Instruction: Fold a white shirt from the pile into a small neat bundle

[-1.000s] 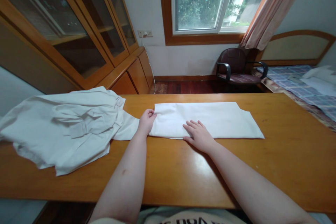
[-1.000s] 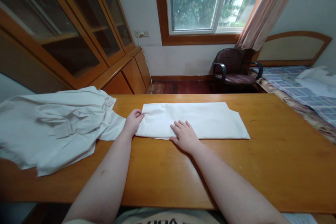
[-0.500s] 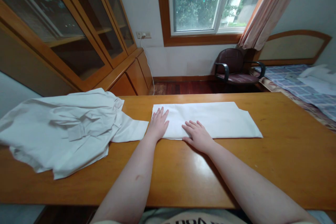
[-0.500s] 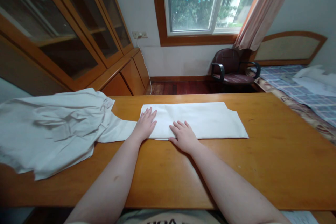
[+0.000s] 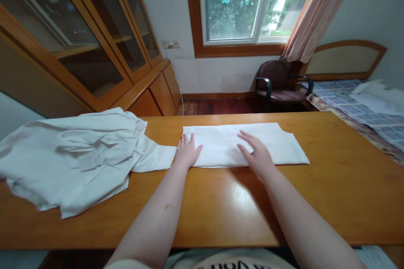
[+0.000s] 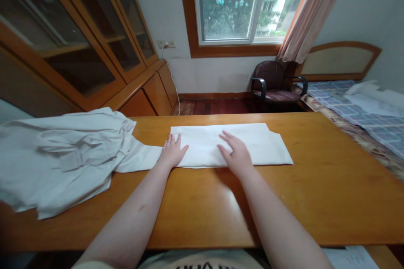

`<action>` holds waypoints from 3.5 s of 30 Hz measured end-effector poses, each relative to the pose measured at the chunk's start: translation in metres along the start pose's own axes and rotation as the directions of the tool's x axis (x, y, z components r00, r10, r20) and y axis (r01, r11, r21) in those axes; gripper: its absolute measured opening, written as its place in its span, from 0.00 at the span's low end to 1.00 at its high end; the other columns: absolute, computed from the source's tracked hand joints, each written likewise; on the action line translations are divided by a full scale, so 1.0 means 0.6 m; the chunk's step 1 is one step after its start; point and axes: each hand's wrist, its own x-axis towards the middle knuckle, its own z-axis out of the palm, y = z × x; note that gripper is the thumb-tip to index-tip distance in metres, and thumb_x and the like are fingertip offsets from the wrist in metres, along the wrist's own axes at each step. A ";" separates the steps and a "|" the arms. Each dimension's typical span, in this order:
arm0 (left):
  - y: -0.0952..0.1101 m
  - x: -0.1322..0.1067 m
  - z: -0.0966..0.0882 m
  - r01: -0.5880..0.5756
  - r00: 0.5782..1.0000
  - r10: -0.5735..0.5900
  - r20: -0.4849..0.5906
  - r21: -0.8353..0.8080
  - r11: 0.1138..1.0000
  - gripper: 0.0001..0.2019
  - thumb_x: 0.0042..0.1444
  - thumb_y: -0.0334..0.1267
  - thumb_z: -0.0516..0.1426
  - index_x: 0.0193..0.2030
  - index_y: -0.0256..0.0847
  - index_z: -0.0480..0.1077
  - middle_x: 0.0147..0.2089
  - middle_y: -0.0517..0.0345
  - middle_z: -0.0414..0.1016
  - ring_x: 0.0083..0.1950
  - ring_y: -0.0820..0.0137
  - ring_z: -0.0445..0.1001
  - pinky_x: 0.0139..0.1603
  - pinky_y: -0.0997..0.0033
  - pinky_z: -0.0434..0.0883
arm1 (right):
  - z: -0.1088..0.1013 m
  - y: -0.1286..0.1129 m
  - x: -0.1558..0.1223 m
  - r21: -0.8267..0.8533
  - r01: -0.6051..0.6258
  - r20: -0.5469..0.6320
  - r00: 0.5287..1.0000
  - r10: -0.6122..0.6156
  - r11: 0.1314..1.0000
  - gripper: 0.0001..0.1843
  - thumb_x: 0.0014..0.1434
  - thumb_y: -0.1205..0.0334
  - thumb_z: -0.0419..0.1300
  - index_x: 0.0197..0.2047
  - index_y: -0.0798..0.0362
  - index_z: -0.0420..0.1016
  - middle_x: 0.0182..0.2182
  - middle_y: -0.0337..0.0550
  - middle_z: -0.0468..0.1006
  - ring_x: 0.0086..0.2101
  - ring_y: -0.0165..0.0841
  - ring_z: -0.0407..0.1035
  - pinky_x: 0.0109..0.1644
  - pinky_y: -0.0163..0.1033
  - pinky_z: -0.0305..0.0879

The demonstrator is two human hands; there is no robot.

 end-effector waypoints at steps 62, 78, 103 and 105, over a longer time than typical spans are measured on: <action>-0.001 0.001 -0.008 -0.026 1.000 0.026 0.015 0.032 0.999 0.37 0.60 0.56 0.43 0.68 0.31 0.46 0.69 0.29 0.43 0.70 0.51 0.43 0.66 0.54 0.48 | -0.095 0.220 -0.004 -0.607 -0.314 0.119 0.872 0.474 0.730 0.26 0.58 0.49 0.50 0.54 0.55 0.68 0.42 0.57 0.75 0.42 0.46 0.68 0.41 0.42 0.59; -0.004 0.002 -0.005 -0.022 1.000 0.022 0.006 0.031 0.999 0.37 0.60 0.56 0.43 0.68 0.32 0.46 0.70 0.34 0.43 0.70 0.52 0.43 0.66 0.54 0.49 | -0.165 0.238 -0.031 -0.358 -0.597 -0.110 0.790 0.603 0.718 0.23 0.53 0.42 0.54 0.36 0.51 0.79 0.32 0.46 0.79 0.32 0.38 0.70 0.31 0.38 0.58; -0.007 0.004 -0.004 -0.020 0.999 0.020 0.028 0.006 1.000 0.37 0.59 0.57 0.42 0.69 0.34 0.45 0.70 0.36 0.41 0.70 0.52 0.41 0.66 0.54 0.48 | -0.165 0.275 -0.042 0.085 -0.661 -0.062 0.743 0.666 0.745 0.19 0.57 0.48 0.50 0.34 0.54 0.73 0.33 0.48 0.78 0.35 0.38 0.70 0.36 0.37 0.62; -0.007 0.004 -0.005 -0.023 0.999 0.023 0.027 0.006 1.000 0.37 0.59 0.58 0.42 0.69 0.34 0.45 0.70 0.36 0.41 0.70 0.52 0.41 0.66 0.54 0.48 | -0.168 0.267 -0.043 0.107 -0.670 -0.055 0.734 0.677 0.735 0.21 0.55 0.44 0.51 0.33 0.53 0.73 0.31 0.47 0.77 0.32 0.37 0.69 0.32 0.37 0.61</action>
